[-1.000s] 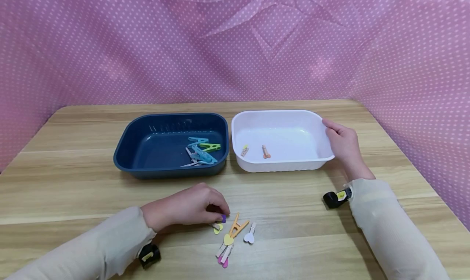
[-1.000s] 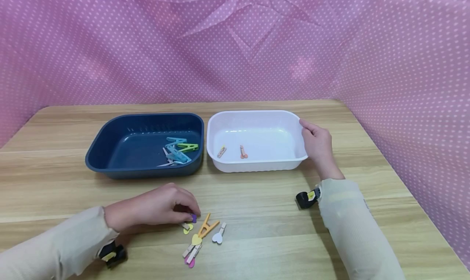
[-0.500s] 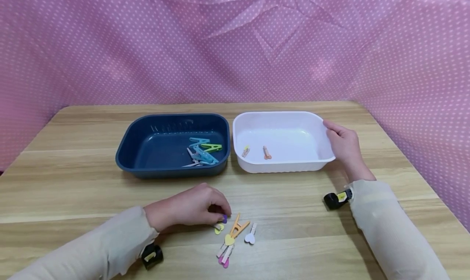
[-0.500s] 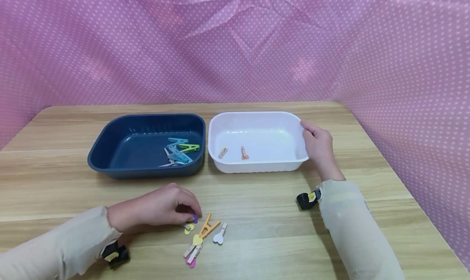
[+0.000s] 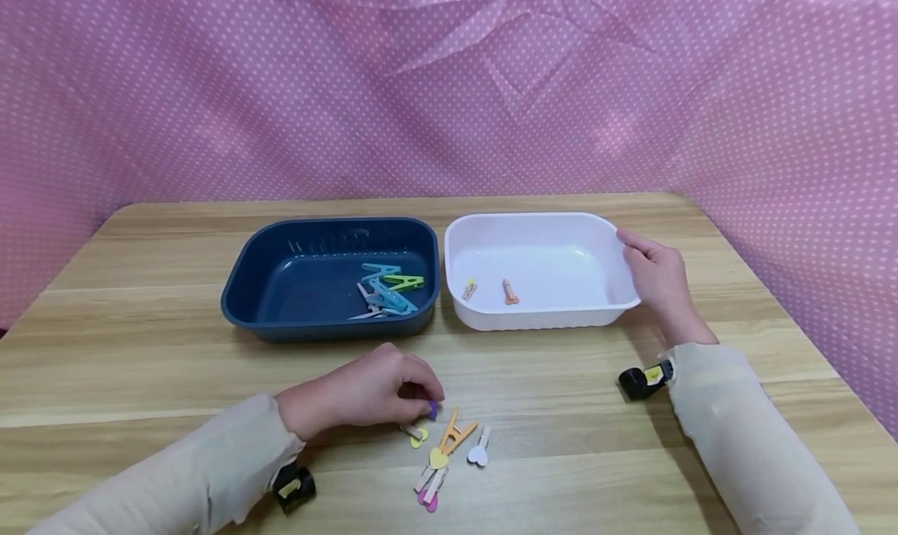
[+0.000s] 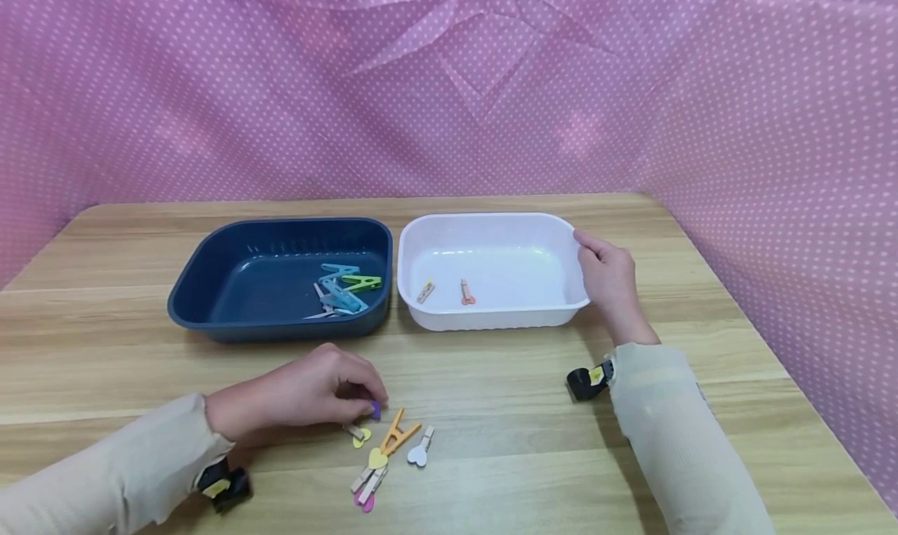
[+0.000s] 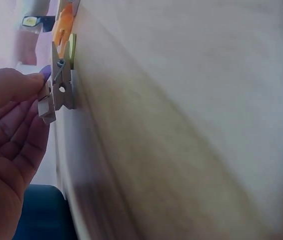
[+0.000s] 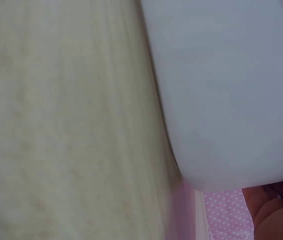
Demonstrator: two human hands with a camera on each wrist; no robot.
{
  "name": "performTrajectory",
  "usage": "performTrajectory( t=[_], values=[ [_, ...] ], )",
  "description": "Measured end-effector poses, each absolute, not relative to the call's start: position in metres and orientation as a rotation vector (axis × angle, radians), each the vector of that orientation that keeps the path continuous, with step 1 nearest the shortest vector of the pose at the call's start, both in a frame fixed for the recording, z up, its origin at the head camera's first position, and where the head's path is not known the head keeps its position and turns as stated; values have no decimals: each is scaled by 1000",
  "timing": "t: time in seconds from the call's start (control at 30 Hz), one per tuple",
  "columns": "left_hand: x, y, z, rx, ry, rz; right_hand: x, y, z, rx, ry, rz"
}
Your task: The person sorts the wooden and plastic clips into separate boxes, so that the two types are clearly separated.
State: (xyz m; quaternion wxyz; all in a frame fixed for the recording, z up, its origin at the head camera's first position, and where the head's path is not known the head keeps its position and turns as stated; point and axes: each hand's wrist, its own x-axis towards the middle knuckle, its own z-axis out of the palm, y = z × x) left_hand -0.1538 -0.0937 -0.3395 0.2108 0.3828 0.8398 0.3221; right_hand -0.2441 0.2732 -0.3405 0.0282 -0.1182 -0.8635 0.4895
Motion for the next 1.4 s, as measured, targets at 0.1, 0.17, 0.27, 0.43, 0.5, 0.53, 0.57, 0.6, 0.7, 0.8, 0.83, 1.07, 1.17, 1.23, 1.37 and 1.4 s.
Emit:
performTrajectory(
  t=[0.1,0.17,0.27,0.43,0.5,0.53,0.57,0.6,0.7,0.8,0.83,1.07,1.17,1.23,1.37,1.4],
  values=[
    [-155,-93,-339,1072,2371,937,-244,273,-340,-365,-2663,1506],
    [-155,-92,-339,1083,2388,974,-245,274,-340,-367,-2662,1505],
    [-156,-90,-338,1082,2410,1015,-244,274,-341,-369,-2661,1509],
    [-156,-89,-338,1095,2429,1094,-245,274,-341,-364,-2658,1514],
    [-155,-89,-338,1100,2450,1129,-245,274,-341,-365,-2658,1511],
    [-155,-89,-338,1102,2468,1145,-245,274,-341,-363,-2657,1509],
    [-155,-89,-338,1099,2484,1161,-245,274,-342,-362,-2657,1506],
    [-155,-89,-338,1095,2503,1176,-245,274,-342,-362,-2656,1506],
    [-154,-88,-337,1093,2558,1220,-245,274,-342,-363,-2653,1502],
    [-154,-86,-337,1102,2598,1257,-246,275,-343,-361,-2653,1502],
    [-154,-85,-337,1110,2611,1267,-246,275,-343,-361,-2652,1503],
    [-154,-78,-337,1117,2653,1326,-245,275,-343,-374,-2649,1526],
    [-154,-76,-337,1130,2655,1355,-245,275,-343,-369,-2644,1523],
    [-154,-74,-337,1144,2653,1379,-246,275,-343,-363,-2643,1512],
    [-154,-71,-338,1166,2654,1413,-246,275,-343,-340,-2640,1494],
    [-154,-71,-338,1166,2654,1417,-246,275,-343,-336,-2639,1491]
  ],
)
